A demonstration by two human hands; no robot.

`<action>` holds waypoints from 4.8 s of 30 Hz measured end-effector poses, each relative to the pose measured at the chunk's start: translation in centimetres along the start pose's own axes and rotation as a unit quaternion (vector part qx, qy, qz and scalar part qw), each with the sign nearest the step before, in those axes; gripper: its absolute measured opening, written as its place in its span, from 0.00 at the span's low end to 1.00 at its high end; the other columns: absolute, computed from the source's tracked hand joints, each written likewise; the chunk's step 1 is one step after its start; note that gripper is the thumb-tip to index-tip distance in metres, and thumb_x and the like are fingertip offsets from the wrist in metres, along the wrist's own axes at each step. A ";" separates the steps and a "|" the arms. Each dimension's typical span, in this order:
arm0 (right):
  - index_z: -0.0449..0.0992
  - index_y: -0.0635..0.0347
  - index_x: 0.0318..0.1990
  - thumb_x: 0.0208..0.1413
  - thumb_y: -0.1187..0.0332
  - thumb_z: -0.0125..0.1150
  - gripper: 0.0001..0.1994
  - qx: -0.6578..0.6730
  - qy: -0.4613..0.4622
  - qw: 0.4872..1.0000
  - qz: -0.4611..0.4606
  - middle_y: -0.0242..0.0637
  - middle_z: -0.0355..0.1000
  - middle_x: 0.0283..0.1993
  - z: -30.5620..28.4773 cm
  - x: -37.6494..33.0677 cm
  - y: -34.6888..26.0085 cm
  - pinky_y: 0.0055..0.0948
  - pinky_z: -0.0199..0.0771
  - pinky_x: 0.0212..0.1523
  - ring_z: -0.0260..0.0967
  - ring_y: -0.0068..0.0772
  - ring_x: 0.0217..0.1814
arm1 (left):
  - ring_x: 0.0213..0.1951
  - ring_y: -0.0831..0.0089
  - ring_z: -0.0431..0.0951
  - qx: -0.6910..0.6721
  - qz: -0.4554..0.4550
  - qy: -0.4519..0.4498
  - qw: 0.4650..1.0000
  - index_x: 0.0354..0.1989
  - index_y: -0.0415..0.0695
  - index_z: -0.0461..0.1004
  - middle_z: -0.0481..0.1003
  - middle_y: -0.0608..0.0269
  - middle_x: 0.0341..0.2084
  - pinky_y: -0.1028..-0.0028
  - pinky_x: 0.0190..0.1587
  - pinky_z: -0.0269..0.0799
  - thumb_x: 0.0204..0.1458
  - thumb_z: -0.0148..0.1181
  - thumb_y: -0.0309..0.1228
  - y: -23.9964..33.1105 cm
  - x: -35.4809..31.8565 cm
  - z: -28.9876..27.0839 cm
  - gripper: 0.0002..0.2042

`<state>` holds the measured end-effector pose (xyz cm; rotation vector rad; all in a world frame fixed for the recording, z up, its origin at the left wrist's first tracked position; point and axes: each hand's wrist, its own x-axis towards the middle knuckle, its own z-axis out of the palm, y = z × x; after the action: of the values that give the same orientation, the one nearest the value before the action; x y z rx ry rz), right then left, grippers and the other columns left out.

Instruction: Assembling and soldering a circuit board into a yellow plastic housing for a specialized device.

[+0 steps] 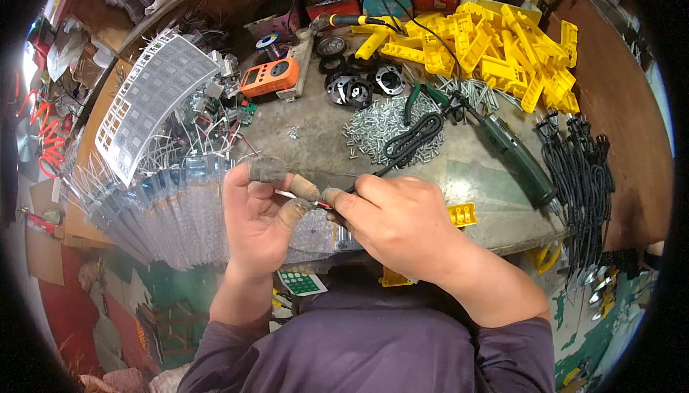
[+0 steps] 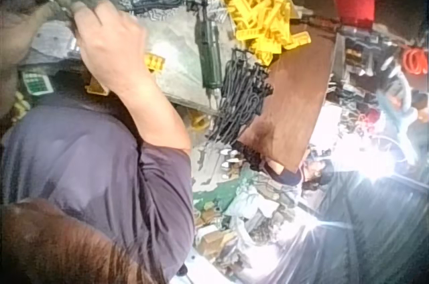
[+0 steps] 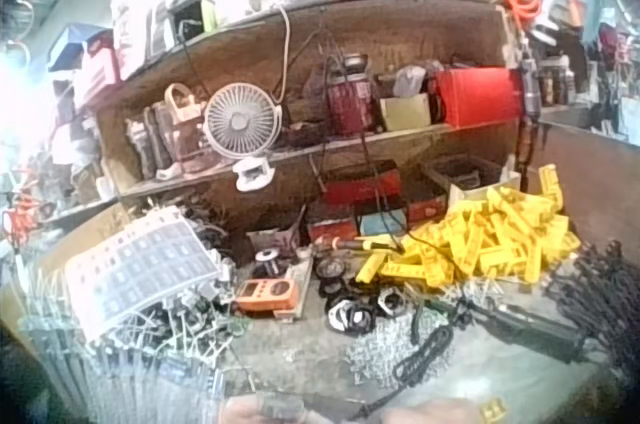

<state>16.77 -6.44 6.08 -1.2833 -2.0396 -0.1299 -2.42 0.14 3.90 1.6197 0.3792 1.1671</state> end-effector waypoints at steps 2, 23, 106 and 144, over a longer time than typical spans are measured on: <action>0.79 0.55 0.40 0.40 0.71 0.68 0.15 0.010 0.004 1.000 0.010 0.29 0.63 0.24 0.0 0.0 0.0 0.30 0.68 0.22 0.67 0.30 0.21 | 0.42 0.68 0.77 0.001 -0.020 0.021 1.000 0.55 0.40 0.54 0.73 0.52 0.41 0.69 0.46 0.75 0.53 0.62 0.18 0.0 -0.1 0.1 0.25; 0.72 0.58 0.35 0.43 0.74 0.64 0.10 0.066 0.003 0.997 0.045 0.36 0.72 0.29 0.6 -1.2 0.9 0.34 0.72 0.26 0.72 0.39 0.26 | 0.44 0.67 0.76 0.162 0.085 -0.031 0.983 0.51 0.35 0.61 0.73 0.51 0.41 0.70 0.47 0.74 0.51 0.61 0.16 -2.0 -0.3 0.8 0.20; 0.75 0.63 0.28 0.46 0.72 0.59 0.04 0.054 -0.276 0.954 0.103 0.42 0.73 0.28 0.4 -5.0 3.1 0.35 0.75 0.25 0.76 0.41 0.28 | 0.46 0.52 0.74 0.335 -0.137 -0.156 0.919 0.51 0.39 0.69 0.72 0.50 0.43 0.61 0.50 0.70 0.19 0.83 0.32 -5.5 -2.5 3.4 0.42; 0.75 0.64 0.29 0.42 0.71 0.61 0.06 0.086 -0.242 0.963 0.087 0.41 0.72 0.27 1.5 -4.9 3.8 0.34 0.74 0.28 0.76 0.41 0.30 | 0.45 0.57 0.76 0.295 -0.148 -0.128 0.935 0.52 0.39 0.67 0.73 0.52 0.42 0.64 0.48 0.72 0.18 0.84 0.30 -5.6 -2.8 3.2 0.44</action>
<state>20.33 -7.53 0.91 -1.4780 -2.2578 0.4782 0.62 -1.52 -2.30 2.1096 0.8277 0.6251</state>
